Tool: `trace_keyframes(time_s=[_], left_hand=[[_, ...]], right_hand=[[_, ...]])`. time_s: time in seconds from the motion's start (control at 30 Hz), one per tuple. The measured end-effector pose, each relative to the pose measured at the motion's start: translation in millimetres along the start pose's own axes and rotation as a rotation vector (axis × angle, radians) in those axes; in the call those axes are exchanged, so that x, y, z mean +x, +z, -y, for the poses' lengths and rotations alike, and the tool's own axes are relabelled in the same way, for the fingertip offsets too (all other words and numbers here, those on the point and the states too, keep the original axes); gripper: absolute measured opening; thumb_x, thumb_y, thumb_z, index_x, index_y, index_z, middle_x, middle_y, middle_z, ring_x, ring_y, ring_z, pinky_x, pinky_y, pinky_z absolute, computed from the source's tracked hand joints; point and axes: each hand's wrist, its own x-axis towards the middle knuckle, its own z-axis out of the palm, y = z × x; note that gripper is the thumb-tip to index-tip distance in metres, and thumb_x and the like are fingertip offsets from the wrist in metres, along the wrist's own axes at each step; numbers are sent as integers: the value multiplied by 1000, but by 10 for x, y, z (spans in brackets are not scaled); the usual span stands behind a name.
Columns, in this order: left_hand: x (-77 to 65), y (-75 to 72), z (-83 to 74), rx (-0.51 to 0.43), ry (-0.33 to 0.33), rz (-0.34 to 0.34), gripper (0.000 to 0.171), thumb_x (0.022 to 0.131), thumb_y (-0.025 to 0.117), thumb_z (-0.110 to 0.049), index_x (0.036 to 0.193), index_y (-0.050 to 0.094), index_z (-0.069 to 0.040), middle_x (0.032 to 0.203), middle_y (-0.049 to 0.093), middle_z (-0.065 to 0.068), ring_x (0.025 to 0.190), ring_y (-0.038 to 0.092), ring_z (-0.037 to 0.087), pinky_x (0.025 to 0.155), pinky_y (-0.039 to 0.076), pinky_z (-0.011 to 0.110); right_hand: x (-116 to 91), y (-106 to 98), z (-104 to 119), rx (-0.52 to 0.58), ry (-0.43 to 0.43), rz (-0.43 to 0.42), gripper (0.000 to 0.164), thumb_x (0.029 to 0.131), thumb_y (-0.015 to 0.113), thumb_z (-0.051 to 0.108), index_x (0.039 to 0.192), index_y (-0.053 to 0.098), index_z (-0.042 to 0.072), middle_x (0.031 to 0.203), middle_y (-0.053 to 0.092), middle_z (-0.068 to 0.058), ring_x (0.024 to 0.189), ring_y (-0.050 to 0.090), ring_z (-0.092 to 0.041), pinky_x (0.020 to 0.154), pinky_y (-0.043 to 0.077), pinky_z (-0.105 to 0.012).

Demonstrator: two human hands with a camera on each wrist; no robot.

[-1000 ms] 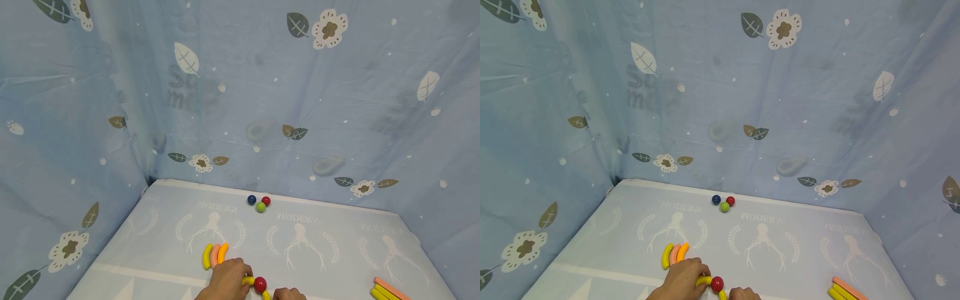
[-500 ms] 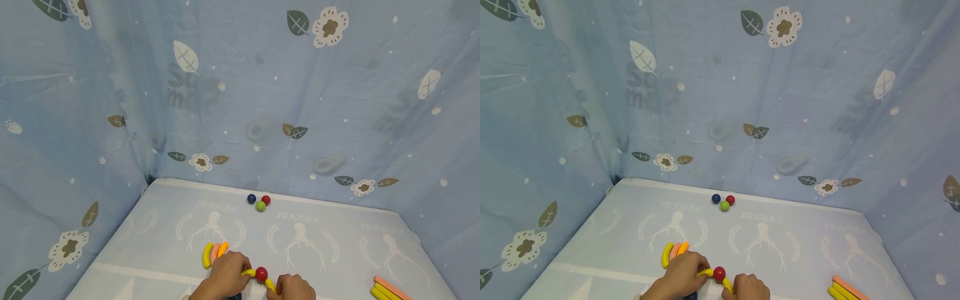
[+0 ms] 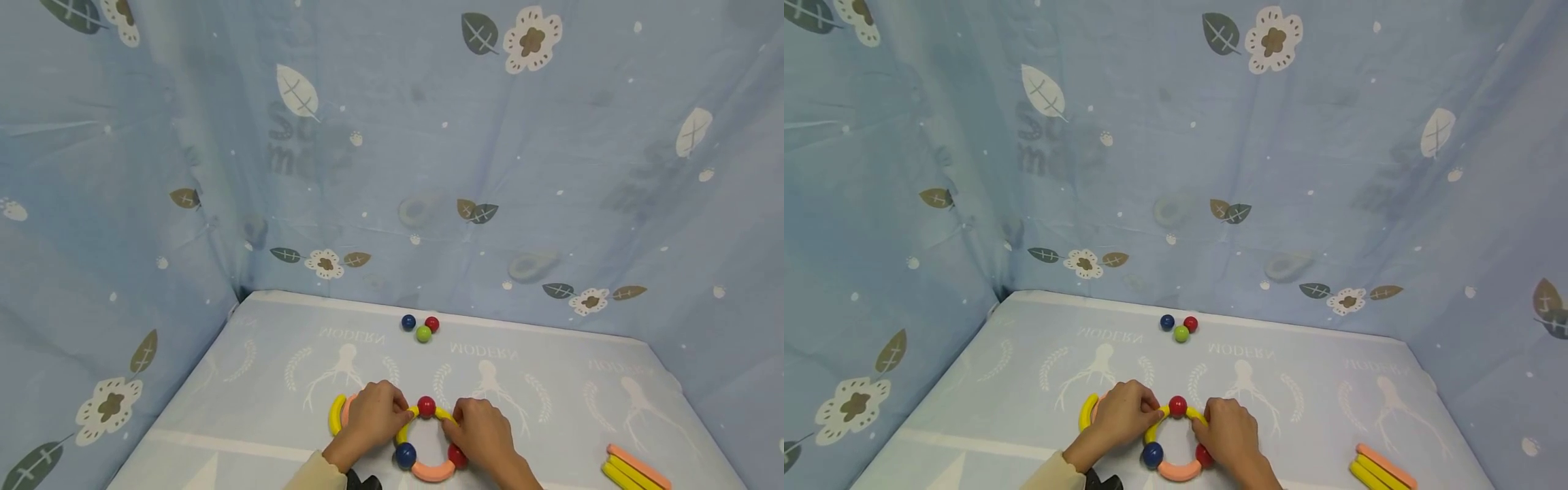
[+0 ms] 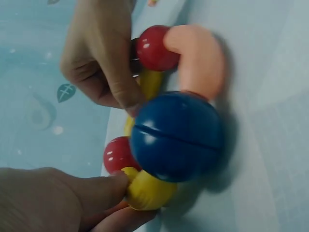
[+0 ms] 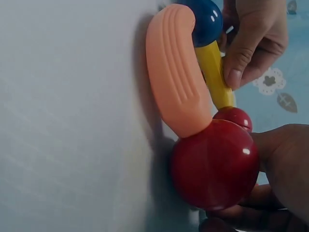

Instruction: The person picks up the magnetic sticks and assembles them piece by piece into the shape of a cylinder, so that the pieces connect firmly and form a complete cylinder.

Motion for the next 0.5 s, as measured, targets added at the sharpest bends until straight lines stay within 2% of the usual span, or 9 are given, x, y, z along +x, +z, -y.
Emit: trace_keyframes(time_s=[0.17, 0.3, 0.5], left_hand=[[4, 12, 5, 84, -6, -43, 14, 79, 82, -27, 72, 75, -18, 57, 51, -15, 55, 47, 5, 51, 40, 25], [-2, 26, -3, 86, -17, -38, 14, 81, 81, -26, 73, 74, -17, 57, 51, -14, 54, 47, 6, 51, 40, 25], [-2, 54, -33, 130, -20, -17, 11, 83, 80, -24, 77, 75, -16, 58, 50, -12, 56, 46, 8, 51, 38, 27]], right_hand=[[53, 21, -36, 39, -23, -8, 22, 80, 81, 31, 76, 67, 14, 57, 47, 8, 48, 43, -8, 43, 34, -25], [49, 33, -44, 67, -11, -2, 23, 80, 81, 31, 75, 66, 14, 57, 48, 7, 48, 43, -8, 44, 34, -24], [12, 32, -60, 92, 24, 34, 27, 77, 83, 32, 66, 64, 15, 53, 49, 7, 50, 46, -10, 46, 36, -26]])
